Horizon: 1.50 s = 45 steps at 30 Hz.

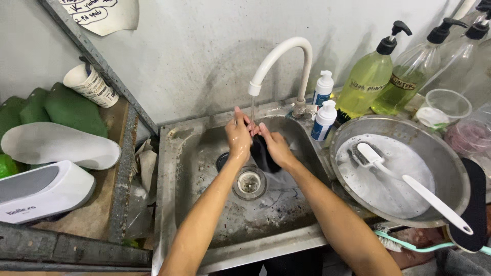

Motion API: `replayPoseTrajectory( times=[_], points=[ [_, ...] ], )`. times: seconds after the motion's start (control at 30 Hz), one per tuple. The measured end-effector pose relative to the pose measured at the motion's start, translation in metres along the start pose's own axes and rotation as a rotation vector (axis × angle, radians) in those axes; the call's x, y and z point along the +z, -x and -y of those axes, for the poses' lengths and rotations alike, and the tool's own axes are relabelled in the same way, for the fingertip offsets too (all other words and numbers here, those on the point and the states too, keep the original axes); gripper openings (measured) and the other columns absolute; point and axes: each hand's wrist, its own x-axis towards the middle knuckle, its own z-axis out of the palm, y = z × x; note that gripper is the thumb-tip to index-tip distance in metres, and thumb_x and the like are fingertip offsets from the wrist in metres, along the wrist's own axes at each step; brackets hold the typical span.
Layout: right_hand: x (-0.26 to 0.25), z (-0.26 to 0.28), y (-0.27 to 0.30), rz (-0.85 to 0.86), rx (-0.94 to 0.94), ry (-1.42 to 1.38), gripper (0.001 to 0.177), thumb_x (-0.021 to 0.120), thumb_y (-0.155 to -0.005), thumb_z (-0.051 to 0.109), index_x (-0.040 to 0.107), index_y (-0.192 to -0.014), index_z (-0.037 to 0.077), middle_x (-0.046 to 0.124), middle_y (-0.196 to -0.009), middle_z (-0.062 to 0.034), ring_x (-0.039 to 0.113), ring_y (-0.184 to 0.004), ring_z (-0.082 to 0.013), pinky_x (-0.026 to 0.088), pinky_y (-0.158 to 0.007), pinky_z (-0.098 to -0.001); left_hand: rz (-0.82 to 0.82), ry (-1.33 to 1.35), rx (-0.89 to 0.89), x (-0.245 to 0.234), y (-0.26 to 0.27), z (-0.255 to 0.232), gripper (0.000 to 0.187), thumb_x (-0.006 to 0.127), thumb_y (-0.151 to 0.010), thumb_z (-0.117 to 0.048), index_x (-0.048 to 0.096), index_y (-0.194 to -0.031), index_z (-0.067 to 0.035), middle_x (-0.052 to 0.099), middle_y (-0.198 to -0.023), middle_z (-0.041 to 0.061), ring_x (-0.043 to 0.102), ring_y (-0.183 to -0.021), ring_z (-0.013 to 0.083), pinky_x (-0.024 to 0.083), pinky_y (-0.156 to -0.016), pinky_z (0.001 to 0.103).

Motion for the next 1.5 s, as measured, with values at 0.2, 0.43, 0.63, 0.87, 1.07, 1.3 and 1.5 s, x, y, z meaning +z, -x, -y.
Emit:
replayPoseTrajectory(
  times=[0.2, 0.43, 0.63, 0.87, 1.07, 1.3, 1.5],
  points=[
    [-0.007, -0.009, 0.0, 0.449, 0.021, -0.356, 0.032, 0.078, -0.075, 0.027, 0.073, -0.1, 0.007, 0.072, -0.091, -0.0045, 0.067, -0.085, -0.0132, 0.054, -0.081, -0.0305, 0.249, 0.257, -0.276, -0.013, 0.001, -0.043, 0.04, 0.051, -0.096, -0.036, 0.057, -0.073, -0.003, 0.048, -0.057, 0.01, 0.057, -0.049, 0.0231, 0.055, -0.054, 0.037],
    [0.013, -0.033, -0.015, 0.587, -0.03, -0.447, 0.019, 0.074, -0.082, 0.016, 0.072, -0.099, 0.008, 0.072, -0.091, -0.0007, 0.067, -0.08, -0.0093, 0.056, -0.073, -0.0274, 0.333, 0.319, -0.393, -0.012, -0.001, -0.044, 0.048, 0.05, -0.095, -0.046, 0.045, -0.068, -0.006, 0.026, -0.053, -0.002, 0.035, -0.038, 0.0109, 0.037, -0.035, 0.024],
    [0.025, -0.047, -0.021, 0.455, -0.046, -0.416, 0.026, 0.076, -0.081, 0.025, 0.065, -0.082, 0.002, 0.064, -0.069, -0.0047, 0.063, -0.056, -0.0136, 0.052, -0.041, -0.0256, 0.274, 0.164, -0.313, -0.011, -0.015, -0.022, 0.05, 0.038, -0.097, -0.055, 0.037, -0.067, -0.014, 0.021, -0.046, -0.004, 0.023, -0.031, 0.0074, 0.024, -0.025, 0.021],
    [0.051, -0.08, -0.057, 0.269, -0.143, -0.342, 0.042, 0.062, -0.092, 0.037, 0.056, -0.061, 0.01, 0.05, -0.044, -0.0011, 0.049, -0.037, -0.007, 0.041, -0.034, -0.0183, 0.248, 0.099, -0.273, -0.01, -0.024, -0.014, 0.048, 0.038, -0.098, -0.048, 0.04, -0.065, -0.013, 0.022, -0.045, -0.003, 0.027, -0.029, 0.0089, 0.03, -0.025, 0.023],
    [0.049, -0.078, -0.062, 0.027, -0.185, -0.187, 0.043, 0.062, -0.093, 0.043, 0.06, -0.06, 0.015, 0.05, -0.05, 0.0045, 0.046, -0.048, -0.0083, 0.037, -0.045, -0.0202, 0.229, 0.227, -0.294, -0.012, -0.014, -0.024, 0.037, 0.058, -0.092, -0.042, 0.056, -0.081, -0.007, 0.048, -0.063, 0.006, 0.051, -0.049, 0.0142, 0.047, -0.043, 0.028],
    [0.035, -0.055, -0.046, -0.015, -0.162, -0.311, 0.054, 0.044, -0.1, 0.05, 0.069, -0.104, 0.002, 0.063, -0.102, -0.0122, 0.05, -0.104, -0.0236, 0.038, -0.096, -0.0424, 0.264, -0.312, -0.018, -0.022, 0.005, -0.005, 0.029, 0.062, -0.092, -0.037, 0.066, -0.083, -0.009, 0.062, -0.067, 0.0, 0.057, -0.063, 0.008, 0.05, -0.052, 0.023],
    [0.028, -0.04, -0.03, -0.09, -0.168, -0.25, 0.058, 0.054, -0.093, 0.054, 0.062, -0.106, -0.002, 0.064, -0.1, -0.0235, 0.06, -0.102, -0.0298, 0.045, -0.09, -0.045, 0.285, -0.564, 0.159, -0.026, -0.004, -0.016, 0.043, 0.059, -0.094, -0.036, 0.062, -0.069, -0.001, 0.059, -0.057, 0.015, 0.055, -0.057, 0.0209, 0.045, -0.052, 0.036]
  ],
)
